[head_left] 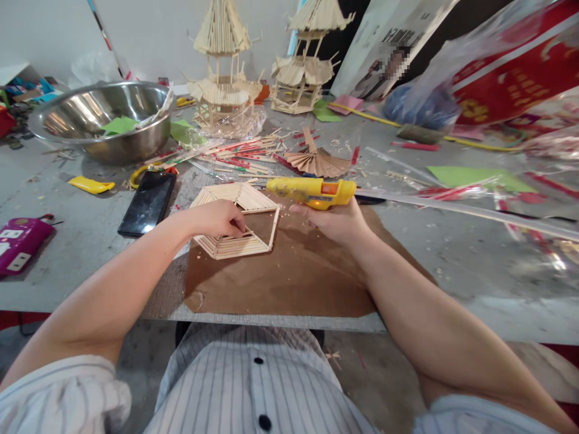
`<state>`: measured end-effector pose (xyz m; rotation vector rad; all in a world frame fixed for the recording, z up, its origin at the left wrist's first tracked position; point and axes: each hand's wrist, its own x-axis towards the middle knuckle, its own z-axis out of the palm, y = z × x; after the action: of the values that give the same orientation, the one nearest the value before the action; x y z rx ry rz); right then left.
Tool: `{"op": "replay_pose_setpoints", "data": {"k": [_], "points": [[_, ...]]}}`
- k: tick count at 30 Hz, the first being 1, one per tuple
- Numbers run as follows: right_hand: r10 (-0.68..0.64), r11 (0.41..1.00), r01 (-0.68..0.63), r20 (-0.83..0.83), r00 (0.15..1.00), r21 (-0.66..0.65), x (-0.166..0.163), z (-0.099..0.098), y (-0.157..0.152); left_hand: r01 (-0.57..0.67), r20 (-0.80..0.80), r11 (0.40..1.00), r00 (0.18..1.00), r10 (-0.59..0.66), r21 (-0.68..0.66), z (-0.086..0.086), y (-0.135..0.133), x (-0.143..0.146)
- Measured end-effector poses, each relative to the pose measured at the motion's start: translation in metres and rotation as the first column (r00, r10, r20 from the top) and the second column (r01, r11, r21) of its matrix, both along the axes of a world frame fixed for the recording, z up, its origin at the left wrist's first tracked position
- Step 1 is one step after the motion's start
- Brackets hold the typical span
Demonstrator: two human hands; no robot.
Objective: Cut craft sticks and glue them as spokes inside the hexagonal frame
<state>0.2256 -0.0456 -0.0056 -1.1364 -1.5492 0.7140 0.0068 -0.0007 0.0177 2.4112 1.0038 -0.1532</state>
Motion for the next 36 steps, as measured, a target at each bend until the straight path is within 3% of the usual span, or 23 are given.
{"op": "replay_pose_setpoints", "data": {"k": [36], "points": [[0.008,1.0,-0.008,0.021,1.0,0.011,0.0022,-0.004,0.0017,0.04,-0.03,0.999,0.999,-0.041,-0.022,-0.0009,0.0012,-0.0009]]}}
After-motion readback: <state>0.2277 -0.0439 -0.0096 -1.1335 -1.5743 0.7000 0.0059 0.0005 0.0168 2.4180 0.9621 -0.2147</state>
